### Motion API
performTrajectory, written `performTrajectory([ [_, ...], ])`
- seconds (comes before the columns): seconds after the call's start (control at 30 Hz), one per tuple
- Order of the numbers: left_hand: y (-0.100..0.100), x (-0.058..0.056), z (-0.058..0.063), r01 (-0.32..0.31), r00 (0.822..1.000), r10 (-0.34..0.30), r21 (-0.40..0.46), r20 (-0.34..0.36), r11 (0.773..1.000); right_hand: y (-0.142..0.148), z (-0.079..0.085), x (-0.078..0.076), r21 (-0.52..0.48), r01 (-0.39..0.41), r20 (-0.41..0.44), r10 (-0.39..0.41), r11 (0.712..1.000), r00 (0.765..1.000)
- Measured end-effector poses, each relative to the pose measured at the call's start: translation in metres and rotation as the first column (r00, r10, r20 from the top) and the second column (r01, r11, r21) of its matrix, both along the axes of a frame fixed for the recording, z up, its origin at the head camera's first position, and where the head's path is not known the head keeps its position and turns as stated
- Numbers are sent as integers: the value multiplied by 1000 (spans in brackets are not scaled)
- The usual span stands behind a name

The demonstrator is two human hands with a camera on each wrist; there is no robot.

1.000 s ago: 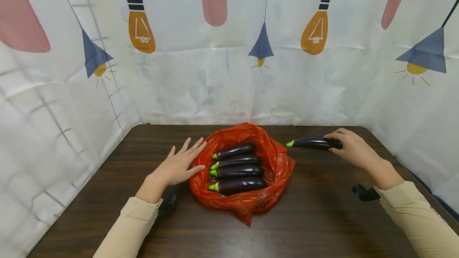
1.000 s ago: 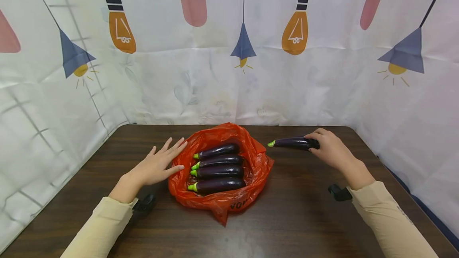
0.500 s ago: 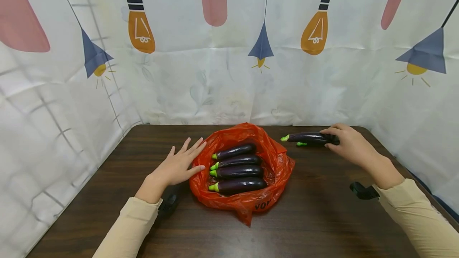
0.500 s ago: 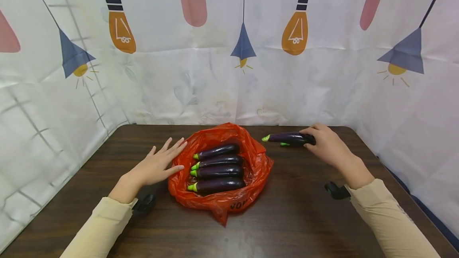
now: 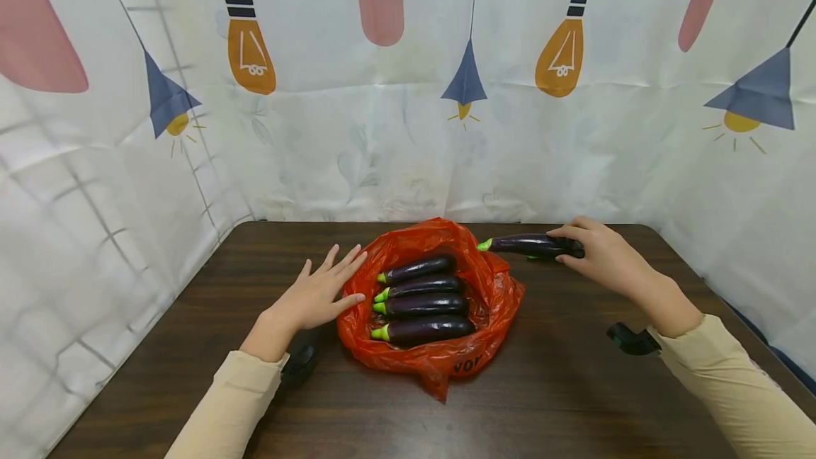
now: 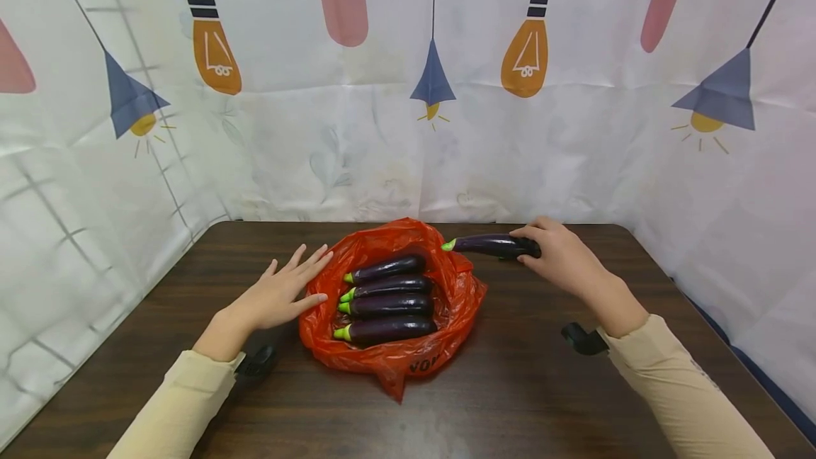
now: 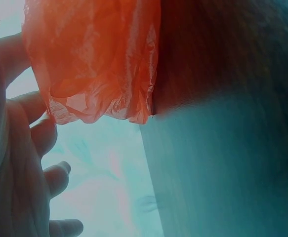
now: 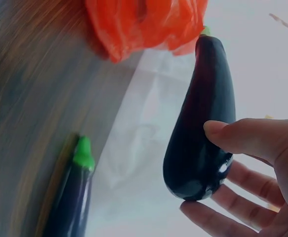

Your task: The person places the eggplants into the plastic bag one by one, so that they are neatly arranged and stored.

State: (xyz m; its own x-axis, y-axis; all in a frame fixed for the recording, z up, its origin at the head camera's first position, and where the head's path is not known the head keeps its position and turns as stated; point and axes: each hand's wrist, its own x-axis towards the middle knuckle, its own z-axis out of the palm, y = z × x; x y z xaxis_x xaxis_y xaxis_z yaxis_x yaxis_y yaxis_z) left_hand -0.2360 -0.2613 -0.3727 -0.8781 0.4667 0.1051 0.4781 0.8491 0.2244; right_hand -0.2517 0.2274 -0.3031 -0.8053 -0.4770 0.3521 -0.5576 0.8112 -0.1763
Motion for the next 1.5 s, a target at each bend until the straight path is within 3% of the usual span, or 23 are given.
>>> performTrajectory([
  [0.53, 0, 1, 1, 4, 1000, -4, 1, -3, 1000, -39, -1, -3, -28, -85, -17, 84, 996, 996],
  [1.0, 0, 0, 0, 3, 1000, -3, 1, -8, 1000, -73, -2, -10, 3, -153, 32, 153, 988, 988],
  [1.5, 2, 2, 5, -1, 1000, 1, 0, -16, 1000, -115, -3, -24, 0, -169, 87, 168, 986, 982],
])
